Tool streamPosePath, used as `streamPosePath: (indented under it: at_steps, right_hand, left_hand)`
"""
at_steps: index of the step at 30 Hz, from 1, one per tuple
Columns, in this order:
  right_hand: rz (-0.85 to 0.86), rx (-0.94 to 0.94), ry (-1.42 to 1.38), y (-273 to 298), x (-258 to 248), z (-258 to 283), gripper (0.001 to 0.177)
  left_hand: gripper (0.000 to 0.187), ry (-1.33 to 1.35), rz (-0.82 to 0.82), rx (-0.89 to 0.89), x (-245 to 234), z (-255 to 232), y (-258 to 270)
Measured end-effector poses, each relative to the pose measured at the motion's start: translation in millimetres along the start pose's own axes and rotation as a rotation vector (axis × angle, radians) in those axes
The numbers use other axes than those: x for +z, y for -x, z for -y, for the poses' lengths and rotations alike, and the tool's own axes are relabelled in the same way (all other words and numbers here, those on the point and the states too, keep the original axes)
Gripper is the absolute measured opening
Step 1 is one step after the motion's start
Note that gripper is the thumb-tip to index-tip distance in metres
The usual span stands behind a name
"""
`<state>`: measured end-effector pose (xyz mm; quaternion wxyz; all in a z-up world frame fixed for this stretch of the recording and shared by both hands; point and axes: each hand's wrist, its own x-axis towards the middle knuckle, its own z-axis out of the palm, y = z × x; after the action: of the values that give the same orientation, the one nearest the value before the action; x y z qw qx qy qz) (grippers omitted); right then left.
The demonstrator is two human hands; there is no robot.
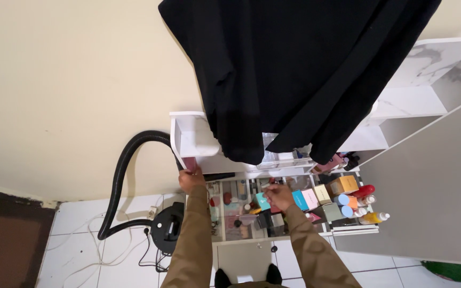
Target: Cleaning and organizing a makeup storage unit using a wipe.
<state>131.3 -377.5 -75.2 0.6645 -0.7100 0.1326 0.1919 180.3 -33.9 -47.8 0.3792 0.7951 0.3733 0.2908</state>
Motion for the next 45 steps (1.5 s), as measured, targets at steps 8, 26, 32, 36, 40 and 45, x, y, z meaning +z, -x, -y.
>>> streamPosePath:
  at_steps: [8,26,32,36,40,45]
  right_hand:
    - [0.394,-0.208,0.520,75.8,41.2,92.6,0.035]
    - [0.385,-0.555,0.845,64.2,71.8,188.7,0.014]
    - [0.260,-0.698,0.710,69.4,101.7,217.7,0.016]
    - [0.175,-0.761,0.571,67.0,121.5,205.0,0.020]
    - [0.094,-0.831,0.507,63.7,140.9,193.5,0.019]
    - [-0.152,-0.865,0.368,64.8,168.6,184.1,0.016]
  left_hand:
    - [0.045,0.005,0.096,-0.123,-37.3,-29.2,8.0]
    - [0.025,0.590,0.743,0.348,-99.4,-9.5,84.2]
    - [0.061,0.222,0.789,0.336,-148.9,-64.5,93.1]
    - [0.062,0.308,0.587,0.354,-110.9,-44.9,88.7]
    - [0.061,0.268,0.420,0.473,-69.5,-28.6,70.0]
    - [0.069,0.300,0.301,0.376,-42.9,-40.5,52.2]
